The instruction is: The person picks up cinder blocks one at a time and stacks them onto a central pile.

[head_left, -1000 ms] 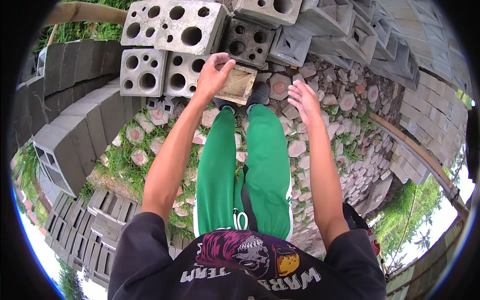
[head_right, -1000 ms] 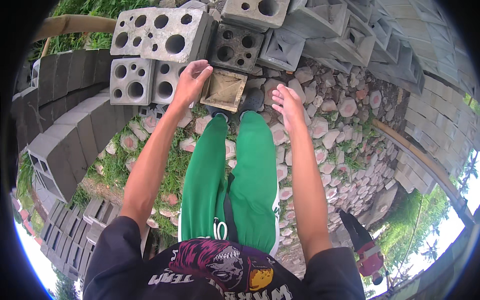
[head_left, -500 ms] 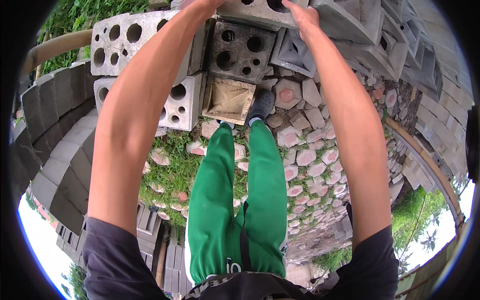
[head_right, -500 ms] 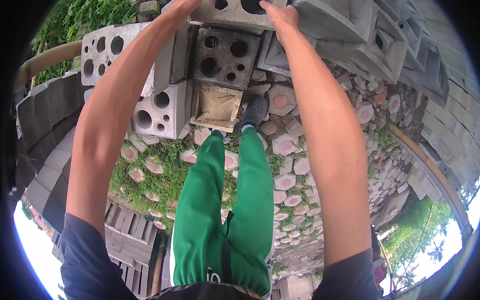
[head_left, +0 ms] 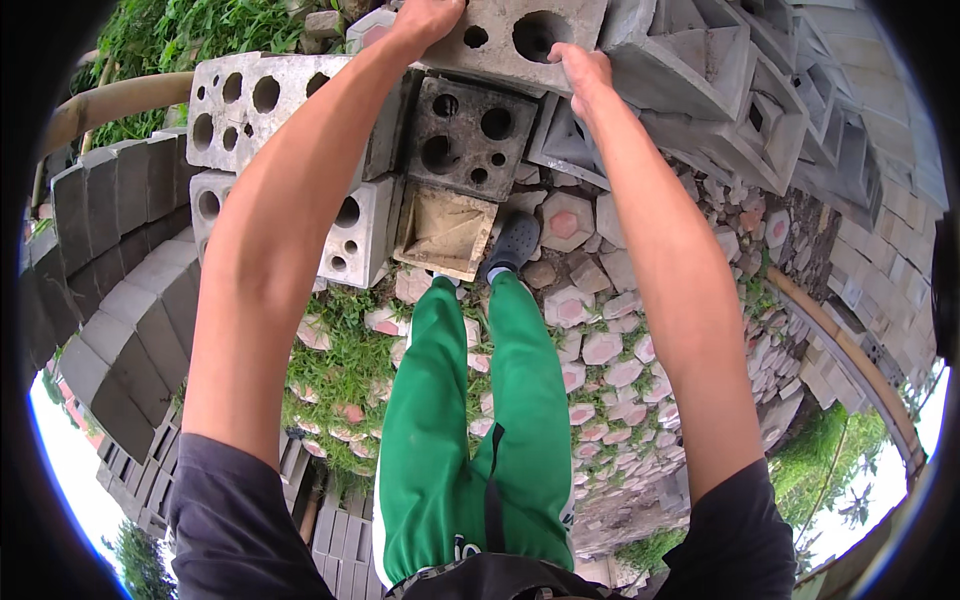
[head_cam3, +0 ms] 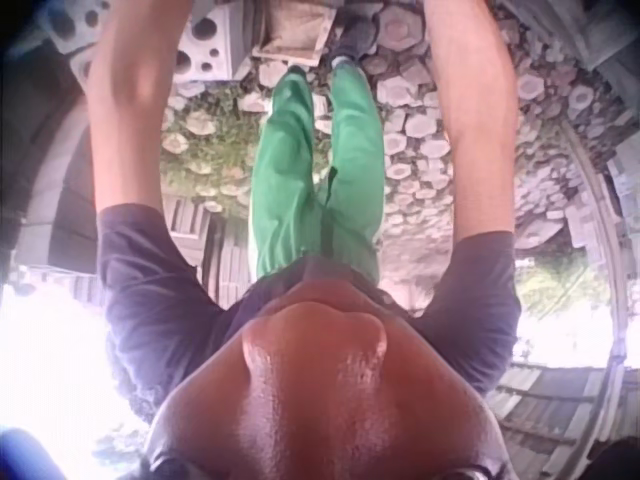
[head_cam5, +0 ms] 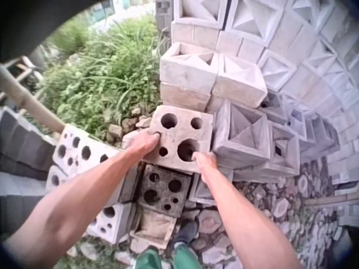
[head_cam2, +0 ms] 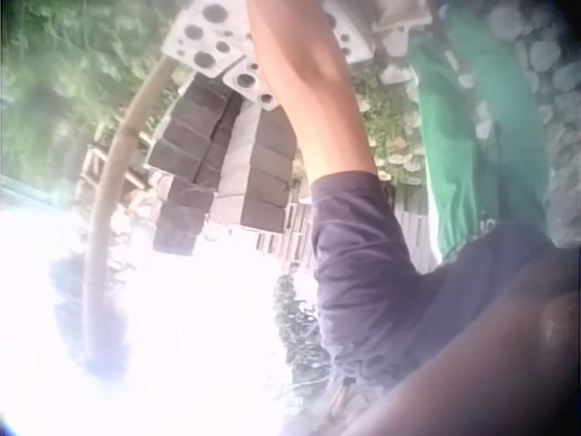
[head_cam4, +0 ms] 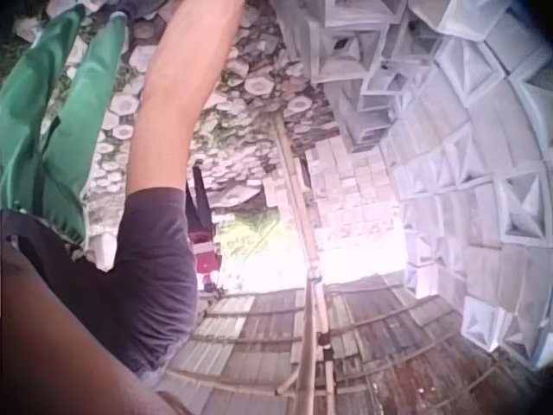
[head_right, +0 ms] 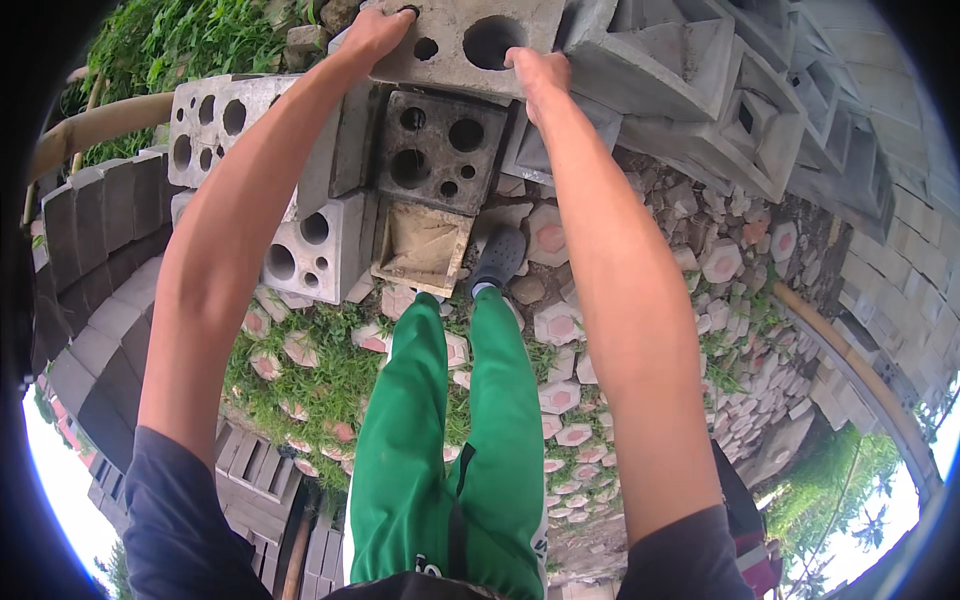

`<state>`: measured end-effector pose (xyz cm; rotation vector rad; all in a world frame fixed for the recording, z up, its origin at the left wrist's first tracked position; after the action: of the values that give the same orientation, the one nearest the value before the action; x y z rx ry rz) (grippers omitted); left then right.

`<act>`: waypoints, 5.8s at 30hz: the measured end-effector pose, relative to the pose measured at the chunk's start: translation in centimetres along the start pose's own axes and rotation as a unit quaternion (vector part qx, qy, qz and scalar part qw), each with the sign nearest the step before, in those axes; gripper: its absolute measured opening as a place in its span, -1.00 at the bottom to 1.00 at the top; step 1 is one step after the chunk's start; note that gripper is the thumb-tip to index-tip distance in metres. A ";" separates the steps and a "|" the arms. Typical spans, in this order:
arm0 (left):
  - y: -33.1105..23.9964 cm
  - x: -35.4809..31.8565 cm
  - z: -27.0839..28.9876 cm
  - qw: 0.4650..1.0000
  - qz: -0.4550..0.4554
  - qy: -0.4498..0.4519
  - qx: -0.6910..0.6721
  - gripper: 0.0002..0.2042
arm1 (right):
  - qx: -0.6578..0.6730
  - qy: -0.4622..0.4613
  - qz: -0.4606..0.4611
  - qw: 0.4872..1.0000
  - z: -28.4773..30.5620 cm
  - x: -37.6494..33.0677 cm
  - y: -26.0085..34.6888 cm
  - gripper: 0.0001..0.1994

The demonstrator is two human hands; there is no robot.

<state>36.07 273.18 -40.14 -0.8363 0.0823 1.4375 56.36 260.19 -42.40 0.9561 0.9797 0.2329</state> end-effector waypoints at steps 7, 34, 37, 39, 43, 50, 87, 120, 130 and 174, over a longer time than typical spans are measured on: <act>-0.7 -1.8 -0.7 0.998 0.041 -0.016 -0.048 -0.50 | 0.041 0.104 0.031 0.993 1.3 -0.1 -0.1 -0.44; 20.1 -66.2 -19.9 0.392 0.295 0.042 -0.870 -0.15 | -0.262 0.278 -0.079 0.921 15.0 -51.1 -14.6 -0.26; 20.3 -70.0 -16.1 0.401 0.213 -0.006 -0.891 -0.26 | -0.265 0.305 -0.054 0.913 14.2 -56.9 -14.2 -0.32; 22.3 -73.0 -17.3 0.376 0.205 -0.036 -0.903 -0.28 | -0.258 0.304 -0.051 0.916 12.6 -61.4 -13.1 -0.42; 24.5 -81.5 -12.5 0.328 0.136 -0.148 -0.923 -0.29 | -0.322 0.405 -0.009 0.856 9.0 -68.3 -12.4 -0.47; 29.6 -96.7 -7.3 0.212 0.075 -0.474 -0.851 -0.39 | -0.370 0.666 -0.019 0.647 -1.3 -85.2 -10.6 -0.40; 35.4 -133.4 -20.3 -0.397 0.056 -0.834 -0.380 -0.30 | -0.684 0.707 -0.154 -0.088 0.5 -136.9 -51.5 -0.45; 54.2 -184.8 -53.6 -0.452 0.119 -0.844 -0.265 -0.28 | -0.660 0.699 -0.155 -0.227 30.2 -184.1 -94.4 -0.44; 53.3 -194.4 -56.7 -0.526 0.121 -0.824 -0.171 -0.23 | -0.708 0.605 -0.108 -0.348 40.6 -192.0 -104.6 -0.35; 26.3 -233.3 -102.3 -0.519 0.094 -0.832 -0.172 -0.20 | -0.721 0.600 -0.040 -0.344 101.5 -201.5 -127.8 -0.20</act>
<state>13.87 20.67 -3.71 -1.5173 1.6217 -0.1184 -8.17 12.65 0.16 2.1875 -0.6833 -1.4493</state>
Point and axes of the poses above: each hand's wrist, its own x-axis towards the middle knuckle, its own z-axis out of the back of the hand, y = z × x, the point moved 4 cm from there along x, towards the middle knuckle, and after that the axes turned 9 degrees about x, right-handed, at the moved point
